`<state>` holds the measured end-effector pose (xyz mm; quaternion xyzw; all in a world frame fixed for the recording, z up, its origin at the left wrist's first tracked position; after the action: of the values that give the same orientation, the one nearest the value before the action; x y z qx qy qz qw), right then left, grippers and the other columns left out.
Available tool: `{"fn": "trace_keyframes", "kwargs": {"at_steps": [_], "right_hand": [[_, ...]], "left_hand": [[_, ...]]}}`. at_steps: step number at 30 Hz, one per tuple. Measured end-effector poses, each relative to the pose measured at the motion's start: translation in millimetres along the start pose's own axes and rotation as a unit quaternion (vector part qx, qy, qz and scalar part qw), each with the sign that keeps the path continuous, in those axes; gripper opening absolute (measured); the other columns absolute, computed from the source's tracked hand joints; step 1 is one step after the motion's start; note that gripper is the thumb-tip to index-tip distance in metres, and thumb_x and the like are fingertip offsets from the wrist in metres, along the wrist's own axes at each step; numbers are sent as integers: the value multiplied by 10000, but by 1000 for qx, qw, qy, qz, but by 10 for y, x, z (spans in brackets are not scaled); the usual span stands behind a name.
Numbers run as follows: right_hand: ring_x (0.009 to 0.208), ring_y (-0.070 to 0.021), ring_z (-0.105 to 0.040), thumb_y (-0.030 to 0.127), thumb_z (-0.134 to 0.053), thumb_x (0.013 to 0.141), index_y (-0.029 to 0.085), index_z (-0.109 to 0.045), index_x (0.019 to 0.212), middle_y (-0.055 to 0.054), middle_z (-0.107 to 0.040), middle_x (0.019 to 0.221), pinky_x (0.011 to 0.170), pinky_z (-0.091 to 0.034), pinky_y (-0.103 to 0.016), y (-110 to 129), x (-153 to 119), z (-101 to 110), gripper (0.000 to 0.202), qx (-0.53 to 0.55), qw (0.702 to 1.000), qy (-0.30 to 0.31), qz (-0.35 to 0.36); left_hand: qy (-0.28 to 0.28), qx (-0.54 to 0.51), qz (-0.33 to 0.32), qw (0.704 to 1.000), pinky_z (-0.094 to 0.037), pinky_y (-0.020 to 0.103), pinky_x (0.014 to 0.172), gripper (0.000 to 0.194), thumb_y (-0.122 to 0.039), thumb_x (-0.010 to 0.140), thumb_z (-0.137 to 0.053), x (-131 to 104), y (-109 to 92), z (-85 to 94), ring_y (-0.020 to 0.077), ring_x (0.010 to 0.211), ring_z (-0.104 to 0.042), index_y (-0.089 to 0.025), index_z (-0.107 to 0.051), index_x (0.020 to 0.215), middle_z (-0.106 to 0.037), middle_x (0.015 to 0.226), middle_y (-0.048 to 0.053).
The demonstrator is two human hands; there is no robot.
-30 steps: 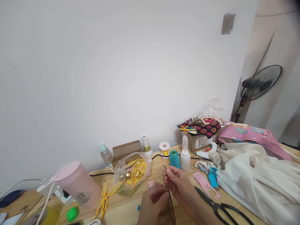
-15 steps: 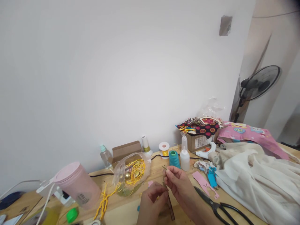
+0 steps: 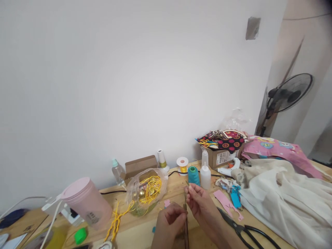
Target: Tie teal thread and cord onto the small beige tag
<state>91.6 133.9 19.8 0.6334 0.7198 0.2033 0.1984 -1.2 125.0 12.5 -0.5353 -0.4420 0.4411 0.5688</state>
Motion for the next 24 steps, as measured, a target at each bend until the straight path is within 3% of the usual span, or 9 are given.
{"fn": "trace_keyframes", "kwargs": {"at_steps": [9, 15, 19, 24], "right_hand": [[483, -14, -533, 223, -754, 596, 131, -592, 652, 43, -583, 627, 500, -457, -85, -21, 15, 58, 194, 7, 1000, -8, 0], [489, -27, -528, 255, -759, 580, 149, -588, 657, 46, -580, 651, 518, -457, -117, 3, -2, 79, 216, -8, 1000, -20, 13], [481, -40, -514, 278, -745, 600, 135, -588, 644, 34, -567, 608, 505, -441, -142, 26, -37, 27, 217, -41, 999, 1, 10], [519, -54, -505, 307, -731, 614, 133, -584, 632, 30, -563, 575, 529, -417, -156, 106, -123, -77, 229, -96, 995, 27, 28]], "left_hand": [[9, -2, -13, 1000, -331, 217, 551, 245, -309, 685, -599, -11, 13, -20, 115, 551, -396, -139, -562, 512, -428, 529, -41], [11, -9, -30, 999, -362, 219, 565, 243, -324, 690, -610, -9, 5, -12, 123, 570, -444, -143, -600, 529, -479, 547, -27], [15, -25, -38, 999, -413, 275, 731, 214, -350, 740, -562, -20, 14, 30, 182, 767, -552, -162, -663, 747, -634, 744, 39], [12, -52, -62, 997, -401, 375, 857, 417, -396, 649, -648, -33, 45, 71, 254, 960, -550, -200, -606, 1014, -635, 1001, 96]]}}
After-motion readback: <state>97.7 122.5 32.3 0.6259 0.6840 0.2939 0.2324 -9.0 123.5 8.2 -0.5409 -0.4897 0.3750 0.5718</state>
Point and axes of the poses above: each hand's wrist, its own x-axis towards the middle knuckle, its own z-axis out of the back of the hand, y = z × x, the point moved 9 cm from there along x, towards the middle knuckle
